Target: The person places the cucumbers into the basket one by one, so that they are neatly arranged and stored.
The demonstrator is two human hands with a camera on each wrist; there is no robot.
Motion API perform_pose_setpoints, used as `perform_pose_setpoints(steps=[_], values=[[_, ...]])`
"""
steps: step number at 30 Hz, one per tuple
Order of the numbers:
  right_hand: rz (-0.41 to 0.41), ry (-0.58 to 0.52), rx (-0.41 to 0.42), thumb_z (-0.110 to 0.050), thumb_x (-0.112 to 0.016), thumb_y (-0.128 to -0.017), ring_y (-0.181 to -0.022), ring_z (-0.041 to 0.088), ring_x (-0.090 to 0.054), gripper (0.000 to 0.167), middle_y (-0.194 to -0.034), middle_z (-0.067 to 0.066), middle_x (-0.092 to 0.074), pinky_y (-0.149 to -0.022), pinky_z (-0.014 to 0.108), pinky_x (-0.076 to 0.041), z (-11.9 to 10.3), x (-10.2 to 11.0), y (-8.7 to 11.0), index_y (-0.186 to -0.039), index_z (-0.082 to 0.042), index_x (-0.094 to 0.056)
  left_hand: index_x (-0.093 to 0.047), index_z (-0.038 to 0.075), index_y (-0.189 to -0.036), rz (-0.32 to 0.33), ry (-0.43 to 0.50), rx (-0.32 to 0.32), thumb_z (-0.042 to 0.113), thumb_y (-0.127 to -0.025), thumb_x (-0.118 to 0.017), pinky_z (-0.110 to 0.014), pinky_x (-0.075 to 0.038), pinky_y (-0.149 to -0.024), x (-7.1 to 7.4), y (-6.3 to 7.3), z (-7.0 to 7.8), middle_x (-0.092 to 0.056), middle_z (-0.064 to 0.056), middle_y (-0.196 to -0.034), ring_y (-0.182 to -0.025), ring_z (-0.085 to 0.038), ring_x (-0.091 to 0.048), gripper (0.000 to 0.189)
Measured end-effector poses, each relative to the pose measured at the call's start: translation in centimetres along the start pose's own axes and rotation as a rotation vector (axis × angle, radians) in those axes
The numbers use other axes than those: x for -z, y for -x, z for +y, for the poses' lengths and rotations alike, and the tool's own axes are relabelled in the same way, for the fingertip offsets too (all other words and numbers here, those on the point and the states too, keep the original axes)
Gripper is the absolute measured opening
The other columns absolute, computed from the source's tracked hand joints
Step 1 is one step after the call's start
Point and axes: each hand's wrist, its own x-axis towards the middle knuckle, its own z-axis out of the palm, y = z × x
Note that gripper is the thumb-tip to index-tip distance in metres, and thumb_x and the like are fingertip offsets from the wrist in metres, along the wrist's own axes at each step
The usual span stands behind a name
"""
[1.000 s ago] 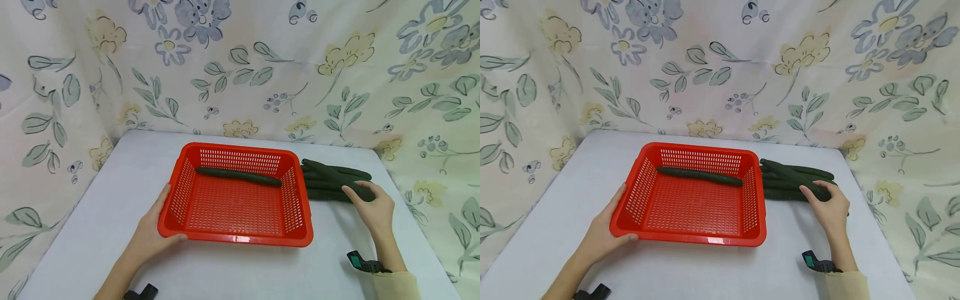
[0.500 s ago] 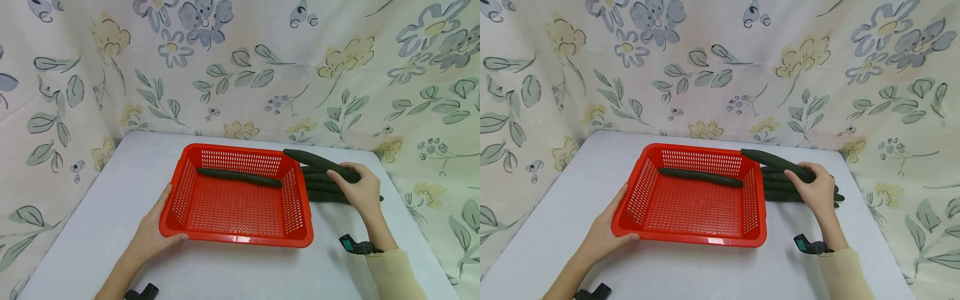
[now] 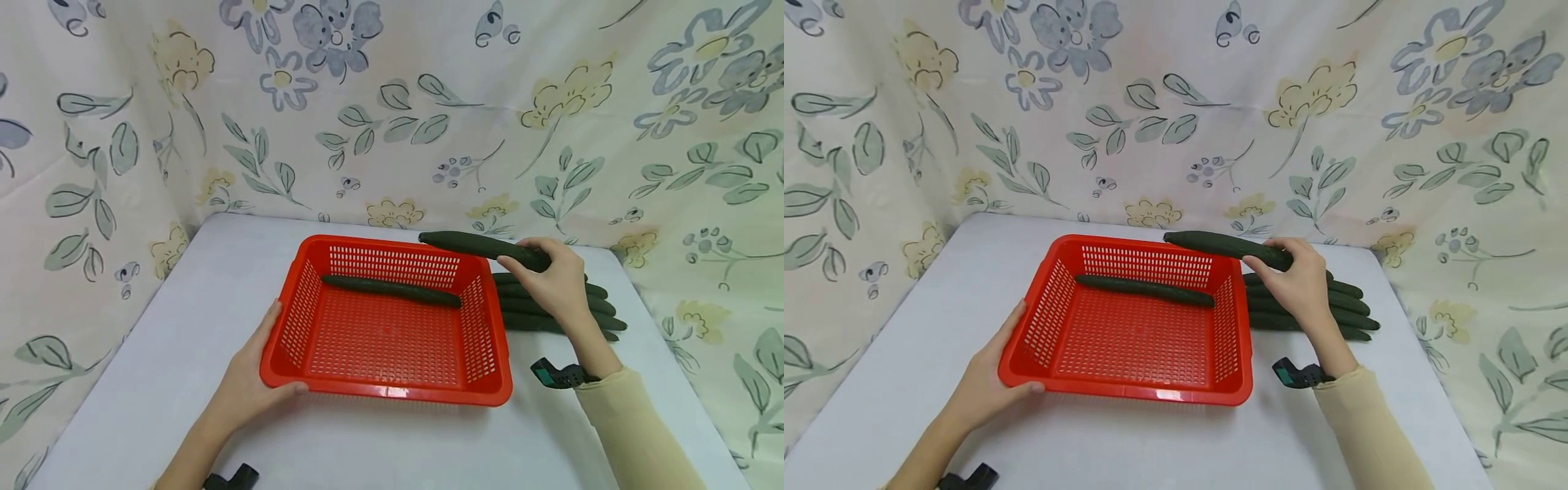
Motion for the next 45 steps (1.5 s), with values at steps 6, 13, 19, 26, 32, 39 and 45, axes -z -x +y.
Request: perform_pose_setpoints(steps=[6,13,19,26,32,39,45], values=[[-0.027,-0.021,0.044,-0.037,-0.086,-0.089,-0.111,0.035,-0.063,0.048,-0.121,0.019,-0.072,-0.093,0.054,-0.051,-2.2,-0.7,-1.3,-0.12,-0.002,-0.075,-0.012,0.033,-0.172,-0.002,0.001,-0.004,0.031,-0.071,-0.099,-0.024,-0.057,-0.086,0.0,0.0,-0.1,-0.037,-0.014,-0.169,-0.129,-0.034,-0.059,0.133],[-0.054,-0.051,0.091,-0.036,-0.087,-0.089,-0.113,0.035,-0.063,0.045,-0.122,0.018,-0.072,-0.095,0.055,-0.051,-4.4,-2.0,-2.5,-0.119,-0.003,-0.075,-0.012,0.033,-0.172,0.002,-0.015,-0.009,0.032,-0.07,-0.1,-0.024,-0.056,-0.087,0.0,0.0,-0.1,-0.036,-0.014,-0.17,-0.131,-0.034,-0.059,0.134],[-0.069,-0.102,0.136,-0.033,-0.088,-0.089,-0.11,0.034,-0.064,0.043,-0.117,0.016,-0.073,-0.091,0.052,-0.052,-6.3,-3.4,-3.3,-0.116,-0.003,-0.076,-0.013,0.031,-0.172,0.005,-0.019,-0.005,0.033,-0.072,-0.099,-0.024,-0.057,-0.085,0.1,0.0,0.0,-0.036,-0.014,-0.17,-0.131,-0.035,-0.059,0.132],[-0.102,-0.128,0.124,-0.038,-0.087,-0.089,-0.108,0.032,-0.064,0.046,-0.118,0.015,-0.073,-0.086,0.048,-0.054,-8.7,-5.0,-3.7,-0.118,-0.004,-0.076,-0.014,0.029,-0.172,0.006,-0.01,-0.013,0.031,-0.072,-0.099,-0.024,-0.056,-0.087,0.1,0.0,0.1,-0.035,-0.014,-0.17,-0.133,-0.035,-0.058,0.131],[-0.099,-0.174,0.11,-0.039,-0.089,-0.087,-0.11,0.032,-0.062,0.048,-0.117,0.014,-0.072,-0.087,0.048,-0.053,-10.5,-6.3,-3.6,-0.118,-0.005,-0.076,-0.014,0.032,-0.172,0.005,-0.002,-0.007,0.032,-0.072,-0.098,-0.024,-0.058,-0.084,0.0,0.1,0.0,-0.036,-0.014,-0.17,-0.131,-0.035,-0.059,0.13],[-0.086,-0.196,0.082,-0.039,-0.088,-0.088,-0.111,0.032,-0.063,0.046,-0.116,0.013,-0.073,-0.092,0.05,-0.053,-11.8,-7.7,-3.1,-0.117,-0.005,-0.077,-0.014,0.035,-0.171,0.004,-0.006,-0.007,0.033,-0.072,-0.098,-0.024,-0.058,-0.084,0.0,0.1,-0.1,-0.036,-0.012,-0.17,-0.131,-0.034,-0.059,0.13],[-0.098,-0.189,0.057,-0.043,-0.087,-0.088,-0.115,0.032,-0.064,0.048,-0.119,0.013,-0.072,-0.097,0.05,-0.052,-12.4,-8.7,-2.6,-0.117,-0.007,-0.077,-0.013,0.035,-0.171,0.0,-0.011,-0.005,0.034,-0.073,-0.098,-0.024,-0.058,-0.085,0.1,0.1,-0.1,-0.035,-0.011,-0.171,-0.132,-0.034,-0.058,0.13]])
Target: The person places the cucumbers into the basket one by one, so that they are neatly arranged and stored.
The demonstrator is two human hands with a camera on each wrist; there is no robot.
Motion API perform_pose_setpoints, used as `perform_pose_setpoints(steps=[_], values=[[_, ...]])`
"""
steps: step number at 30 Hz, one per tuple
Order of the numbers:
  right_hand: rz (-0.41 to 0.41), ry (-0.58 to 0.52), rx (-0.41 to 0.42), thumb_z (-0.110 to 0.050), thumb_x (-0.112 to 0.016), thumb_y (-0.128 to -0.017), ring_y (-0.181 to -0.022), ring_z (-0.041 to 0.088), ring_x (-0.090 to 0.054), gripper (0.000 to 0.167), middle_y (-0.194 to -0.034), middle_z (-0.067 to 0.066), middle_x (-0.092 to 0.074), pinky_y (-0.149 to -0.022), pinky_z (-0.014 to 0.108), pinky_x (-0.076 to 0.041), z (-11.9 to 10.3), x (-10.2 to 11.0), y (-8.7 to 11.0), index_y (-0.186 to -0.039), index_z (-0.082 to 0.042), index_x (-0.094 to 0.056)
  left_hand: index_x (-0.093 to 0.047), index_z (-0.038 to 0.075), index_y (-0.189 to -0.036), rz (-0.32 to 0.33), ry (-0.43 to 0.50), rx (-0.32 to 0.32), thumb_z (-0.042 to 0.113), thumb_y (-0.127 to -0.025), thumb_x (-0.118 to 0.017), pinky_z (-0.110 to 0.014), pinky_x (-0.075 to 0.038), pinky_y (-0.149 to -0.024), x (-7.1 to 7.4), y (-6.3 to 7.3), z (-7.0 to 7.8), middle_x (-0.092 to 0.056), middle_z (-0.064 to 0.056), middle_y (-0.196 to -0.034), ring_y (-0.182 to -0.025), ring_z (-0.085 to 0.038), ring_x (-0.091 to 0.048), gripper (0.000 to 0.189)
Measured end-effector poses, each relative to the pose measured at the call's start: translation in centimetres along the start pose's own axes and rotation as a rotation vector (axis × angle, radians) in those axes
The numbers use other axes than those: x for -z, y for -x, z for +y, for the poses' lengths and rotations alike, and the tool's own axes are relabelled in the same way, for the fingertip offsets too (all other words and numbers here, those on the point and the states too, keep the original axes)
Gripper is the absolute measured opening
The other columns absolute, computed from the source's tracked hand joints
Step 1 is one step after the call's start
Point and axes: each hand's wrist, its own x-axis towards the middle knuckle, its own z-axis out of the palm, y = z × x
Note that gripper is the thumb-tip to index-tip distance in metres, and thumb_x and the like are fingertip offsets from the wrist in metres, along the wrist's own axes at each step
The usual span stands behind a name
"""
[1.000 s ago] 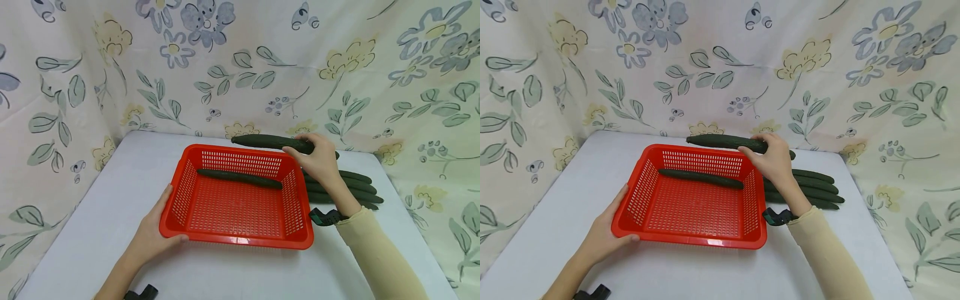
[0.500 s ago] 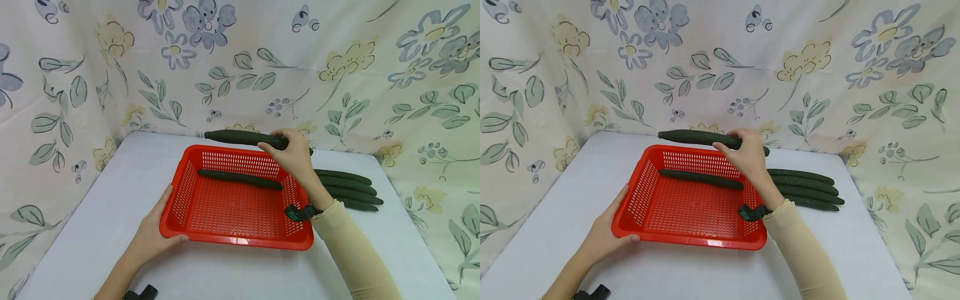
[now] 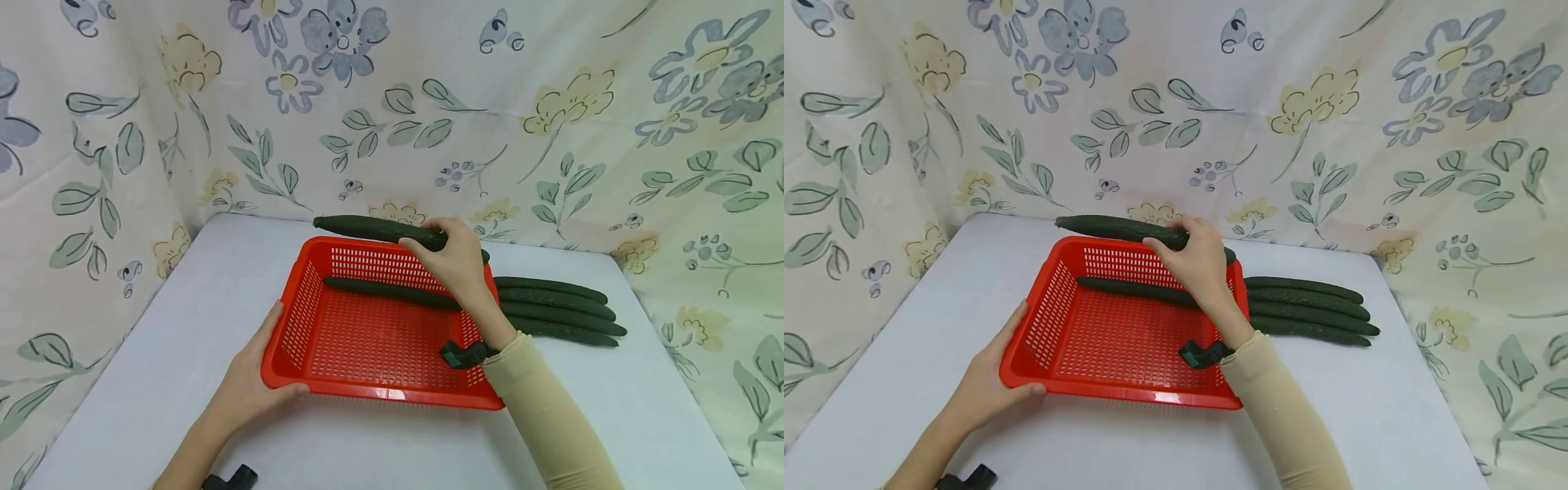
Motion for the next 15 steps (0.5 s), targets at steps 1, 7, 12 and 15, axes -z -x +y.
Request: perform_pose_setpoints(steps=[1,7,12,15], values=[[-0.003,0.006,0.002,-0.044,-0.087,-0.088,-0.113,0.031,-0.065,0.048,-0.118,0.013,-0.072,-0.095,0.049,-0.053,0.0,-0.1,0.1,-0.116,-0.006,-0.077,-0.013,0.035,-0.171,-0.001,0.001,-0.001,0.034,-0.073,-0.098,-0.024,-0.058,-0.085,0.0,0.0,0.0,-0.034,-0.011,-0.171,-0.132,-0.035,-0.058,0.13],[-0.037,0.057,0.005,-0.044,-0.087,-0.088,-0.107,0.032,-0.067,0.047,-0.113,0.013,-0.074,-0.089,0.049,-0.054,0.6,-0.9,0.3,-0.112,-0.005,-0.077,-0.013,0.033,-0.172,-0.001,-0.002,-0.009,0.033,-0.073,-0.098,-0.024,-0.057,-0.087,0.0,0.1,0.1,-0.032,-0.011,-0.172,-0.134,-0.035,-0.057,0.131],[-0.098,0.145,-0.019,-0.048,-0.085,-0.088,-0.104,0.032,-0.068,0.05,-0.113,0.013,-0.075,-0.084,0.048,-0.056,1.2,-1.8,0.6,-0.112,-0.005,-0.078,-0.014,0.031,-0.172,0.003,-0.005,-0.013,0.033,-0.072,-0.098,-0.024,-0.056,-0.088,0.1,0.0,0.1,-0.031,-0.011,-0.173,-0.135,-0.036,-0.057,0.131],[-0.146,0.222,-0.058,-0.051,-0.083,-0.089,-0.097,0.029,-0.067,0.05,-0.111,0.011,-0.074,-0.078,0.045,-0.055,1.4,-2.4,0.8,-0.112,-0.007,-0.078,-0.014,0.031,-0.172,0.005,-0.008,-0.012,0.032,-0.072,-0.098,-0.024,-0.056,-0.088,0.1,0.1,0.1,-0.033,-0.012,-0.172,-0.134,-0.036,-0.057,0.131]])
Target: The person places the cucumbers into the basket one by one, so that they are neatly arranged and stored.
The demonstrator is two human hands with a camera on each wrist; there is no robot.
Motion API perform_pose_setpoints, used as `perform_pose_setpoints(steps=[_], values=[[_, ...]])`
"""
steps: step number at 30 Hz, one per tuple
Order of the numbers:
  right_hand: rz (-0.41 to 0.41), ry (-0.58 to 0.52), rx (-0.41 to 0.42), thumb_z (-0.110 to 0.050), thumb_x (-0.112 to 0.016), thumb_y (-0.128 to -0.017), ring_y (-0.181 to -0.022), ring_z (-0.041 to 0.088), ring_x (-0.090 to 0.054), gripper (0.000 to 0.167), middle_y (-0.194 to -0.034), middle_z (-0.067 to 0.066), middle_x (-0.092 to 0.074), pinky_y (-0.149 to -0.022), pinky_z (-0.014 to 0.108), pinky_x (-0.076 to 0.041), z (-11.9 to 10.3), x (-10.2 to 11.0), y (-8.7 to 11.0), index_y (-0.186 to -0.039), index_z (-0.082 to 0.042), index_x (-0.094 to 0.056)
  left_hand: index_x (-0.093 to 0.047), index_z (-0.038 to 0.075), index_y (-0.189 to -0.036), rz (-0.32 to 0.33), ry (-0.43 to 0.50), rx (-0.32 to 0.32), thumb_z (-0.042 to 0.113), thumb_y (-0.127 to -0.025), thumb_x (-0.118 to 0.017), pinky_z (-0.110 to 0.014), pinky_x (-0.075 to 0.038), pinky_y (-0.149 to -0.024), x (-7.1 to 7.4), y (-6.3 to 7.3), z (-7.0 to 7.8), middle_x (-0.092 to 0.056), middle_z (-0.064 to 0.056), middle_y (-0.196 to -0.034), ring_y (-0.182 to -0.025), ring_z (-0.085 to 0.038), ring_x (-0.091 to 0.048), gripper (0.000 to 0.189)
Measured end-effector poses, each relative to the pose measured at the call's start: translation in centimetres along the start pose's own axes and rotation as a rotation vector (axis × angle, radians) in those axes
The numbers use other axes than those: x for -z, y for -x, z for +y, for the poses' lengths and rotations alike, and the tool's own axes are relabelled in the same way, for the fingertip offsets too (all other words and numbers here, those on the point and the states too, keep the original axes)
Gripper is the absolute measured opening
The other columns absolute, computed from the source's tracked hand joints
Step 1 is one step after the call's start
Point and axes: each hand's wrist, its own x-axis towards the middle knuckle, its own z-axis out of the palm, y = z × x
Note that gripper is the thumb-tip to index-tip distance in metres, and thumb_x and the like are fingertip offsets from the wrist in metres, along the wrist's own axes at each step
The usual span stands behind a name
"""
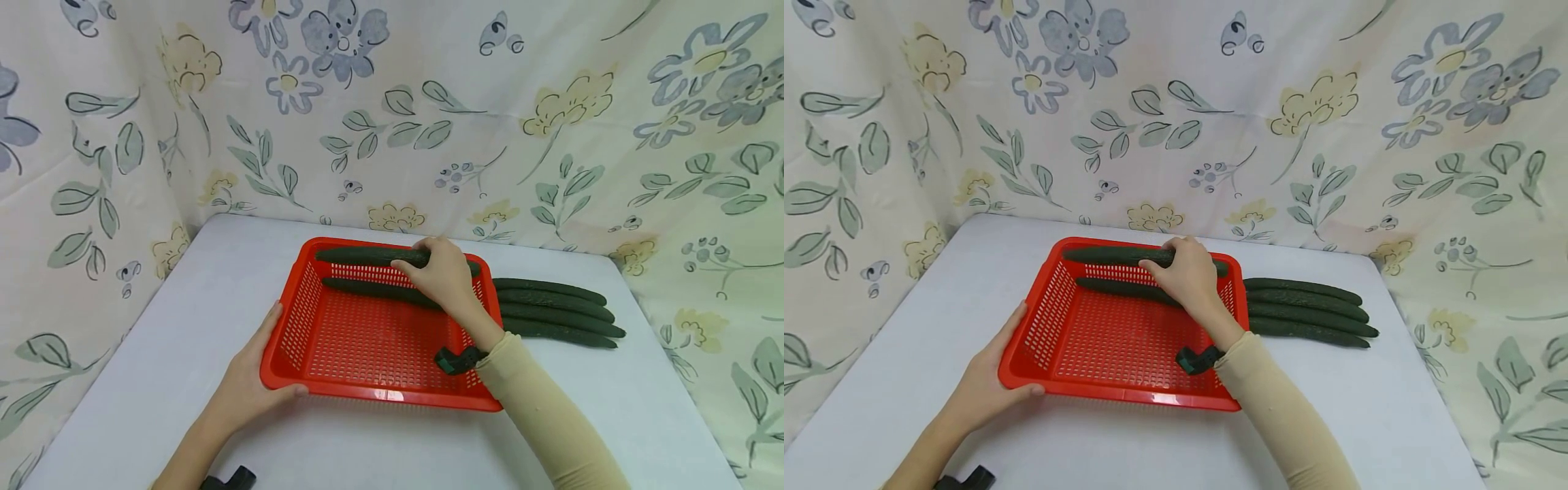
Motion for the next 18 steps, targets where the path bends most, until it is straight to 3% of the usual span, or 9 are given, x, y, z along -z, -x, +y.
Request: perform_pose_setpoints(steps=[5,10,18], values=[[-0.081,0.101,-0.043,-0.052,-0.084,-0.088,-0.08,0.022,-0.062,0.043,-0.095,0.007,-0.069,-0.062,0.036,-0.05,0.0,-1.2,0.2,-0.097,-0.01,-0.076,-0.015,0.031,-0.172,0.004,0.001,0.0,0.032,-0.073,-0.098,-0.024,-0.058,-0.087,0.0,0.0,0.1,-0.034,-0.012,-0.171,-0.134,-0.036,-0.057,0.129],[-0.128,0.159,-0.097,-0.05,-0.087,-0.085,-0.076,0.021,-0.061,0.042,-0.084,0.006,-0.066,-0.056,0.033,-0.048,-0.3,-2.1,0.3,-0.084,-0.011,-0.07,-0.015,0.031,-0.172,0.005,0.003,-0.001,0.032,-0.072,-0.098,-0.025,-0.058,-0.086,-0.1,0.1,0.0,-0.034,-0.013,-0.171,-0.133,-0.036,-0.058,0.13],[-0.182,0.199,-0.121,-0.049,-0.087,-0.086,-0.075,0.021,-0.062,0.043,-0.086,0.006,-0.066,-0.054,0.032,-0.05,-0.3,-3.3,0.4,-0.087,-0.009,-0.07,-0.014,0.032,-0.172,0.0,0.002,-0.003,0.032,-0.072,-0.099,-0.024,-0.056,-0.088,-0.1,0.1,0.0,-0.034,-0.014,-0.171,-0.132,-0.034,-0.058,0.131]])
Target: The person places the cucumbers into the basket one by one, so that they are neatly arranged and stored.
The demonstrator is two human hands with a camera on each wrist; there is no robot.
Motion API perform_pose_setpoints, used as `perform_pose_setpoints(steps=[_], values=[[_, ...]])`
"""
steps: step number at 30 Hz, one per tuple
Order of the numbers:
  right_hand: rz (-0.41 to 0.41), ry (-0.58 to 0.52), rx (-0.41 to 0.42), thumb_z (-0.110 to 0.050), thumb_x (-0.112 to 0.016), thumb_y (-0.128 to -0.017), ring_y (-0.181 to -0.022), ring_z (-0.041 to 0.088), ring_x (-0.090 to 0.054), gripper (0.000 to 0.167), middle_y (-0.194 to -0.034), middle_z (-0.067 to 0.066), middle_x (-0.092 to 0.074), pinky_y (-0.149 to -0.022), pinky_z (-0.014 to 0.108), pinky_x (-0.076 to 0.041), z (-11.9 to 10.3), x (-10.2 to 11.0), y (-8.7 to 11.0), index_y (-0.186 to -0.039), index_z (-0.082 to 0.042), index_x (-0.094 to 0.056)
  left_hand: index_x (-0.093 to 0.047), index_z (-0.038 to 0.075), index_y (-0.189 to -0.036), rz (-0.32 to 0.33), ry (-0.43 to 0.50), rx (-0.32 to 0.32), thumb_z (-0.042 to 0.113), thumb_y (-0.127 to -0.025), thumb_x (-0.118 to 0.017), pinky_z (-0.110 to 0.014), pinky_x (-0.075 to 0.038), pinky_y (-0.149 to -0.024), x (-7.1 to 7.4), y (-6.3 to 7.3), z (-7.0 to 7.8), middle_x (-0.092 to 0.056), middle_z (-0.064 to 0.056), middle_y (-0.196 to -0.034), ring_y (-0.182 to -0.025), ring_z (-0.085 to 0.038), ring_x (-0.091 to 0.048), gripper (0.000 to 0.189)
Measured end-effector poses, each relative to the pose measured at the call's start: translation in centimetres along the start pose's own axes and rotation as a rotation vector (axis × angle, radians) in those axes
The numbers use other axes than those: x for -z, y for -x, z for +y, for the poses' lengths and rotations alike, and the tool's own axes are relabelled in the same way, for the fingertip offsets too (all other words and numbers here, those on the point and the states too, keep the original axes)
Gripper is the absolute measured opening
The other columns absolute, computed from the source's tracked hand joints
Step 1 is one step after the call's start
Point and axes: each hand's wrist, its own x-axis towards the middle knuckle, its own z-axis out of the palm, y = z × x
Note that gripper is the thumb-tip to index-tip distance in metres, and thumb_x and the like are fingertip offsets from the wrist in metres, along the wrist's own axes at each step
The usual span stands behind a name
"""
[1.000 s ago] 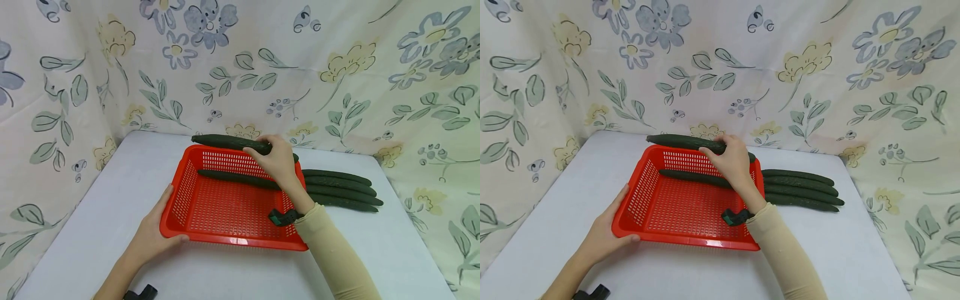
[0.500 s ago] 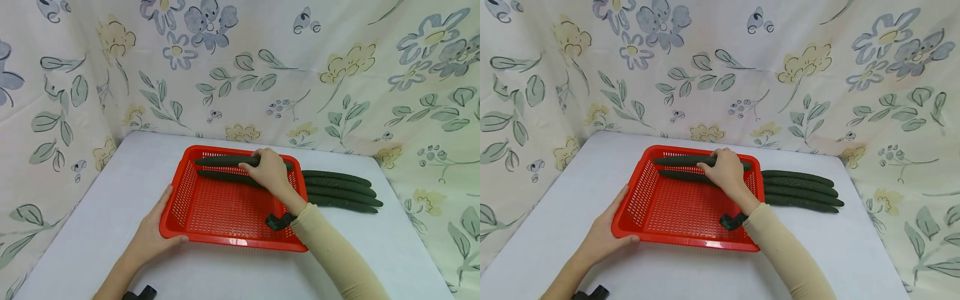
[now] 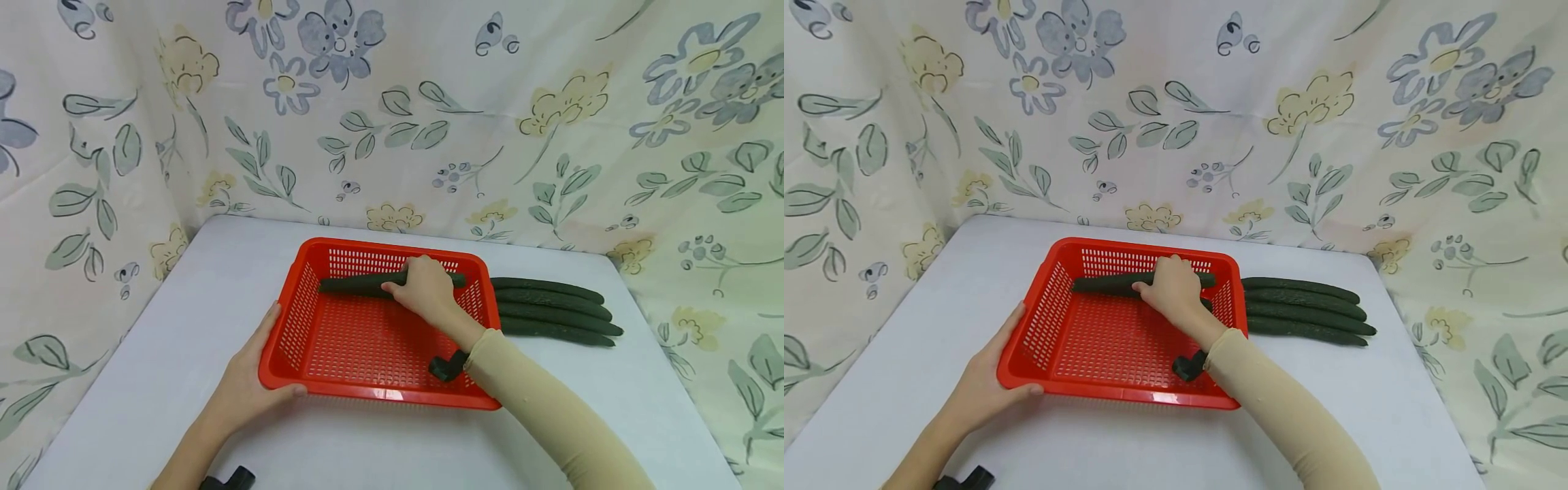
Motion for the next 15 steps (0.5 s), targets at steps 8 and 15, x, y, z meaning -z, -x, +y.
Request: perform_pose_setpoints(steps=[8,15], values=[[-0.075,-0.031,0.009,-0.044,-0.088,-0.087,-0.069,0.019,-0.06,0.04,-0.076,0.004,-0.064,-0.053,0.031,-0.046,0.03,-0.48,-0.05,-0.082,-0.01,-0.066,-0.014,0.031,-0.172,0.001,0.006,0.003,0.031,-0.073,-0.098,-0.023,-0.057,-0.087,-0.02,0.04,-0.04,-0.034,-0.014,-0.171,-0.133,-0.035,-0.058,0.13],[-0.158,-0.029,0.059,-0.03,-0.089,-0.088,-0.074,0.019,-0.06,0.032,-0.083,0.008,-0.071,-0.067,0.034,-0.051,0.26,-0.04,-0.2,-0.093,-0.002,-0.075,-0.015,0.031,-0.172,0.011,0.002,0.004,0.032,-0.072,-0.098,-0.024,-0.058,-0.086,-0.09,-0.05,0.06,-0.035,-0.014,-0.171,-0.133,-0.036,-0.059,0.129]])
